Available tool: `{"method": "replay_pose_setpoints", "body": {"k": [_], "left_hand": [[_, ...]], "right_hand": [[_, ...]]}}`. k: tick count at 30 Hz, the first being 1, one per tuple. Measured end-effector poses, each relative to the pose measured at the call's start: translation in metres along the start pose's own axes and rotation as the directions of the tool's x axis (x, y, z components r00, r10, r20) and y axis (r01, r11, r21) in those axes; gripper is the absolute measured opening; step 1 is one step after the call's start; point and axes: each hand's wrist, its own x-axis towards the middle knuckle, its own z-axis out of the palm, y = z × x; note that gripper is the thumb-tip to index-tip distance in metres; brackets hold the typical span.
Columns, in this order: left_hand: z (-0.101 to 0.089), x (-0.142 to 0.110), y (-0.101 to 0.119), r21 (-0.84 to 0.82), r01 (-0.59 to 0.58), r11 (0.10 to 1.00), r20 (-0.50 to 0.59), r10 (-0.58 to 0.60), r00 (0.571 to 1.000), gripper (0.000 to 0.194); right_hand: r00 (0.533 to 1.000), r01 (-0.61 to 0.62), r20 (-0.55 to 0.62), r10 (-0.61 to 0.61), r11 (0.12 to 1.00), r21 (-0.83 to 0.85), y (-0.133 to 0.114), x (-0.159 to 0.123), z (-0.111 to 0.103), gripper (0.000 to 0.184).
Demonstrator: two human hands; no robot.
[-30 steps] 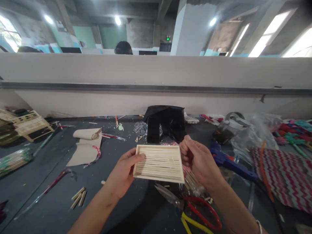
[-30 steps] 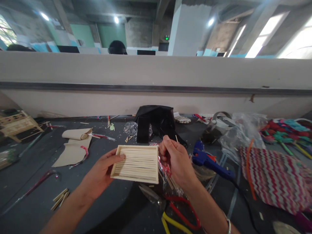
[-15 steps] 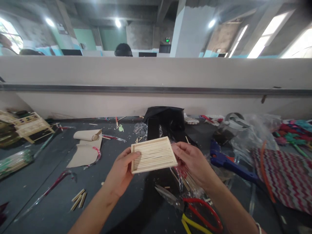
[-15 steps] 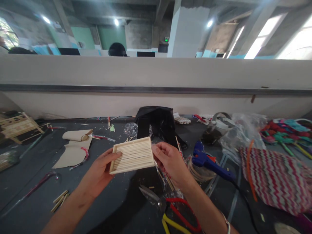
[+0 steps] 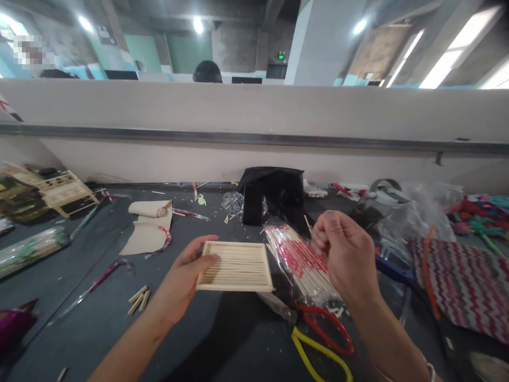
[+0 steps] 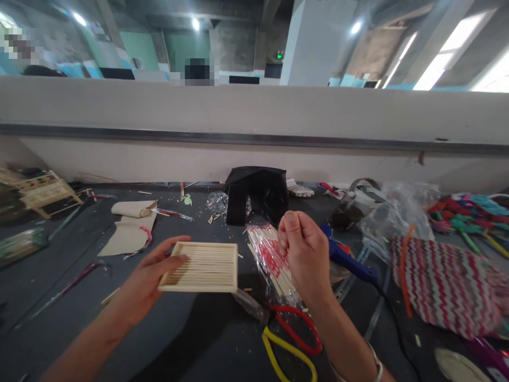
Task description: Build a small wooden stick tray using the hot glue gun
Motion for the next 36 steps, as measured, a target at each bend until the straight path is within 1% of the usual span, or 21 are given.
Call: {"method": "replay_pose_setpoints", "body": {"k": [1, 3, 4, 5, 6, 7, 8, 10, 12, 14, 15, 17, 21, 24, 27, 29, 31, 32, 34, 35, 36], "left_hand": [[-0.009, -0.007, -0.002, 0.005, 0.009, 1.000, -0.044, -0.008, 0.999, 0.044], [-0.028, -0.023, -0.007, -0.009, 0.036, 0.999, -0.159, -0.037, 0.987, 0.047], [-0.037, -0.031, -0.010, -0.016, 0.048, 0.999, -0.221, -0.050, 0.974, 0.049], [-0.044, -0.039, -0.013, -0.021, 0.055, 0.998, -0.255, -0.058, 0.965, 0.050], [-0.050, -0.046, -0.017, -0.023, 0.065, 0.998, -0.277, -0.068, 0.958, 0.050], [-0.055, -0.053, -0.022, -0.025, 0.077, 0.997, -0.299, -0.081, 0.951, 0.049], [-0.058, -0.059, -0.027, -0.027, 0.096, 0.995, -0.301, -0.099, 0.948, 0.049], [-0.061, -0.066, -0.039, -0.032, 0.111, 0.993, -0.291, -0.116, 0.950, 0.048], [-0.059, -0.067, -0.052, -0.042, 0.120, 0.992, -0.274, -0.127, 0.953, 0.051], [-0.055, -0.064, -0.063, -0.066, 0.108, 0.992, -0.275, -0.122, 0.954, 0.053], [-0.053, -0.061, -0.067, -0.080, 0.100, 0.992, -0.257, -0.117, 0.959, 0.054], [-0.049, -0.057, -0.074, -0.082, 0.093, 0.992, -0.227, -0.110, 0.968, 0.055], [-0.046, -0.060, -0.085, 0.005, 0.065, 0.998, -0.188, -0.062, 0.980, 0.054], [-0.041, -0.067, -0.096, 0.082, 0.050, 0.995, -0.133, -0.039, 0.990, 0.052], [-0.032, -0.071, -0.108, 0.228, -0.007, 0.974, -0.068, 0.023, 0.997, 0.051], [-0.026, -0.069, -0.116, 0.393, -0.087, 0.915, -0.027, 0.106, 0.994, 0.048], [-0.021, -0.066, -0.121, 0.574, -0.177, 0.800, 0.001, 0.215, 0.977, 0.047], [-0.020, -0.064, -0.122, 0.651, -0.219, 0.727, 0.015, 0.275, 0.961, 0.046], [-0.025, -0.060, -0.121, 0.767, -0.281, 0.577, 0.044, 0.389, 0.920, 0.046], [-0.031, -0.059, -0.119, 0.810, -0.301, 0.503, 0.053, 0.449, 0.892, 0.045], [-0.039, -0.057, -0.116, 0.850, -0.304, 0.431, 0.056, 0.500, 0.864, 0.044]], "right_hand": [[1.000, 0.007, 0.024, -0.005, 0.998, -0.068, 0.000, -0.003, -0.001, 0.031], [0.986, 0.021, 0.166, 0.024, 0.965, -0.262, 0.005, -0.017, -0.005, 0.023], [0.962, 0.051, 0.266, 0.054, 0.927, -0.371, 0.011, -0.027, -0.009, 0.020], [0.924, 0.106, 0.372, 0.088, 0.875, -0.471, 0.019, -0.040, -0.013, 0.016], [0.896, 0.185, 0.435, 0.089, 0.816, -0.547, 0.029, -0.056, -0.019, 0.012], [0.878, 0.265, 0.472, 0.077, 0.743, -0.614, 0.039, -0.073, -0.025, 0.013], [0.877, 0.332, 0.479, 0.040, 0.670, -0.664, 0.050, -0.090, -0.032, 0.020], [0.862, 0.412, 0.506, 0.034, 0.534, -0.738, 0.070, -0.120, -0.044, 0.030], [0.871, 0.443, 0.491, 0.003, 0.425, -0.789, 0.084, -0.142, -0.054, 0.035], [0.887, 0.447, 0.459, -0.056, 0.357, -0.820, 0.092, -0.152, -0.058, 0.038], [0.894, 0.440, 0.440, -0.080, 0.338, -0.832, 0.094, -0.154, -0.059, 0.040], [0.908, 0.415, 0.407, -0.100, 0.335, -0.846, 0.095, -0.156, -0.058, 0.041], [0.933, 0.351, 0.352, -0.078, 0.416, -0.839, 0.092, -0.159, -0.063, 0.037], [0.955, 0.293, 0.283, -0.091, 0.452, -0.842, 0.091, -0.165, -0.085, 0.037], [0.974, 0.223, 0.186, -0.128, 0.405, -0.887, 0.096, -0.167, -0.117, 0.037], [0.979, 0.195, 0.163, -0.119, 0.351, -0.916, 0.100, -0.167, -0.136, 0.037], [0.976, 0.215, 0.199, -0.086, 0.277, -0.937, 0.101, -0.168, -0.146, 0.033], [0.975, 0.222, 0.208, -0.080, 0.240, -0.945, 0.100, -0.168, -0.146, 0.030], [0.972, 0.230, 0.215, -0.098, 0.178, -0.957, 0.093, -0.171, -0.138, 0.027], [0.966, 0.245, 0.225, -0.128, 0.172, -0.954, 0.089, -0.172, -0.130, 0.026], [0.949, 0.295, 0.262, -0.175, 0.208, -0.932, 0.085, -0.173, -0.121, 0.026]]}}
